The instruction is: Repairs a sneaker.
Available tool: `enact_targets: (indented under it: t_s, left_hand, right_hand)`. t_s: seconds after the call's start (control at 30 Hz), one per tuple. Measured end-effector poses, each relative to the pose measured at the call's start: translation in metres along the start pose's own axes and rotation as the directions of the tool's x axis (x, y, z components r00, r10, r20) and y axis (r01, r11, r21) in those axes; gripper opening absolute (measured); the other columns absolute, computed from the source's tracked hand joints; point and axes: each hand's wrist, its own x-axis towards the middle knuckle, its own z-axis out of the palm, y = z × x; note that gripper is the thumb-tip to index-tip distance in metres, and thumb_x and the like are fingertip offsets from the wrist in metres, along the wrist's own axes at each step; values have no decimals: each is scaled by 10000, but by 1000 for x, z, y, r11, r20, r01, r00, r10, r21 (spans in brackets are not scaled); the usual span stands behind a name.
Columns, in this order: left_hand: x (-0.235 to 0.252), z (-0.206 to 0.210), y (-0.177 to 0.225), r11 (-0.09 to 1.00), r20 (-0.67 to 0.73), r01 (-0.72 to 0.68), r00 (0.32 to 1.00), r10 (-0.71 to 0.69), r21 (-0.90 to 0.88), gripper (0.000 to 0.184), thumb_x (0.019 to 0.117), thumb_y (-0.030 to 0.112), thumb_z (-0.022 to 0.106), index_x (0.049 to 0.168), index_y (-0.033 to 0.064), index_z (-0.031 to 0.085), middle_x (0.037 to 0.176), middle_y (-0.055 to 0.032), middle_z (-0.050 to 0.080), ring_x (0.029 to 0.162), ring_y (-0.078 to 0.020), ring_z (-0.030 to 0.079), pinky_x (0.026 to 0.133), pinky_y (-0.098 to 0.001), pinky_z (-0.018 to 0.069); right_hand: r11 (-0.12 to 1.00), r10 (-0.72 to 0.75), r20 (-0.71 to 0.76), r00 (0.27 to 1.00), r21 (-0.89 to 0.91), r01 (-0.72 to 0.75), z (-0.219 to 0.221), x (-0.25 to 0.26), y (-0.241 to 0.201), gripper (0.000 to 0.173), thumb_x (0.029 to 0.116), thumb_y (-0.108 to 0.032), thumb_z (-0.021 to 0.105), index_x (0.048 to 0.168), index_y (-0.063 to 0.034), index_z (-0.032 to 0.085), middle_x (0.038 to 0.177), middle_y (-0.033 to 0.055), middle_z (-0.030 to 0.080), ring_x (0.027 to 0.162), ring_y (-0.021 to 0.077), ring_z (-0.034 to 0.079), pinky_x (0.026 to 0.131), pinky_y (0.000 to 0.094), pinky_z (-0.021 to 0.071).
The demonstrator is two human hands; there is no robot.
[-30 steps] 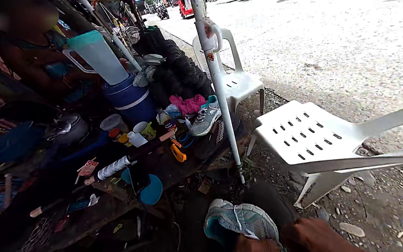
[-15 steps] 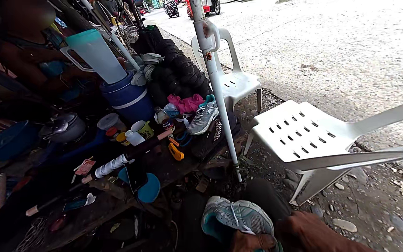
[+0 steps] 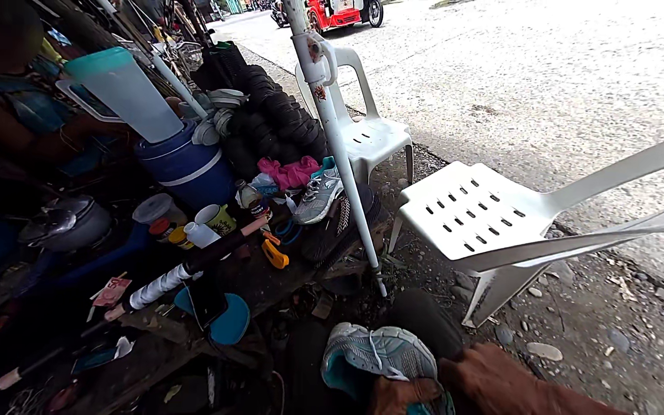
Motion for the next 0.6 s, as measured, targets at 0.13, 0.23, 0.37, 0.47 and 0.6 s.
enact_targets:
  t_s: [0.13,0.23,0.37,0.47,0.6]
  left_hand:
    - [-1,0,0,1000,-4,-1,1000,1,9,222,795,-12,784,1007,10,721,935,-76,759,912,-144,722,894,-351,584]
    - [-1,-1,-1,1000,-8,-7,1000,7,13,228,789,1,796,1005,8,723,933,-78,759,914,-150,723,896,-357,584]
    - [-1,1,1,1000,-9,-11,1000,11,10,233,782,-15,792,1003,9,722,929,-76,761,912,-149,724,896,-356,584]
    - [-1,4,4,999,-6,-40,999,41,10,269,776,-45,781,1029,4,704,941,-71,757,917,-143,722,899,-353,587]
    - [-1,5,2,1000,-10,-31,999,31,2,272,771,-52,781,1027,2,704,936,-76,760,911,-146,726,896,-354,589]
  right_hand:
    - [978,51,26,998,202,-55,-2,6,6,222,939,-251,597,919,-58,704,787,166,687,795,386,693,665,610,510]
    - [979,45,53,998,195,-55,-5,7,6,225,947,-256,601,931,-54,699,795,168,687,801,381,693,673,608,511]
    - [995,-94,-95,991,-43,91,8,-1,5,200,936,-226,610,910,-33,657,784,173,672,698,379,688,568,559,520]
    - [984,8,-41,999,176,0,5,4,9,205,928,-240,618,900,-49,685,769,164,676,752,377,687,638,600,511]
    - [992,-6,-12,1000,126,7,1,1,5,222,944,-245,604,918,-36,674,794,176,678,768,391,689,640,598,513]
